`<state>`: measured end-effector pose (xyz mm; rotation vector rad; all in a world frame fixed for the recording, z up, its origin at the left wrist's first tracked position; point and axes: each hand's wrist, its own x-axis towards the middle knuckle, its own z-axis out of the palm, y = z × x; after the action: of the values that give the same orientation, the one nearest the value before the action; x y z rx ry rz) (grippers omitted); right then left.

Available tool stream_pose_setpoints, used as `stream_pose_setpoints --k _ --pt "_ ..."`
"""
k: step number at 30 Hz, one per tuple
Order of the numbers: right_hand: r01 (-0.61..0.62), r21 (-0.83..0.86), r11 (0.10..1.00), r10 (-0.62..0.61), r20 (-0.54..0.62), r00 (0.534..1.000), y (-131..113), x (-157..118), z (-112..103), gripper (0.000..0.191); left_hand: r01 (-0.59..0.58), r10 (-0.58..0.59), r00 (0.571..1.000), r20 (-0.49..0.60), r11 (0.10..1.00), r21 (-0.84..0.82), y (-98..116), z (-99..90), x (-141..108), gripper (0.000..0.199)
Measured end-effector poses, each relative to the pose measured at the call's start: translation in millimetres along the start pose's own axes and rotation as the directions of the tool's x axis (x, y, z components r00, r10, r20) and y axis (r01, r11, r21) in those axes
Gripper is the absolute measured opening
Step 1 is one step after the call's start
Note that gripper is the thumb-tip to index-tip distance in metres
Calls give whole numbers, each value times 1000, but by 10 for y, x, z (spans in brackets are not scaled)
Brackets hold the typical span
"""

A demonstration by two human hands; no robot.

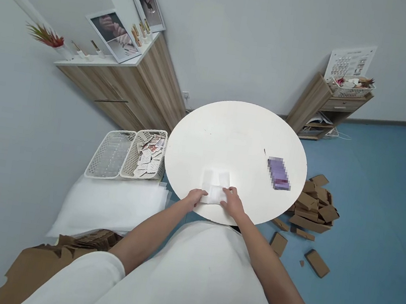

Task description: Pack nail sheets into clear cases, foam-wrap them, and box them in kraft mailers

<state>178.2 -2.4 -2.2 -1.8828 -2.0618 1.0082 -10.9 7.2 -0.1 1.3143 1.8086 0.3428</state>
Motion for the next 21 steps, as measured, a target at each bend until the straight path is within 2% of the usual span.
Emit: stream_pose_setpoints --k 4,8,14,21 --pt "-12 12 1000 12 4 1000 16 29 -28 56 -8 9 997 83 1000 -9 65 -49 -15 17" --pt "-14 -2 1000 14 -3 1000 6 74 -38 54 -70 71 992 99 997 -14 215 8 -46 13" --pt "-45 54 998 43 33 999 -26 155 -8 53 -204 195 978 76 970 130 467 221 -69 8" --pt "-45 159 986 44 8 999 50 290 -99 45 -179 177 984 32 974 142 628 386 30 11"
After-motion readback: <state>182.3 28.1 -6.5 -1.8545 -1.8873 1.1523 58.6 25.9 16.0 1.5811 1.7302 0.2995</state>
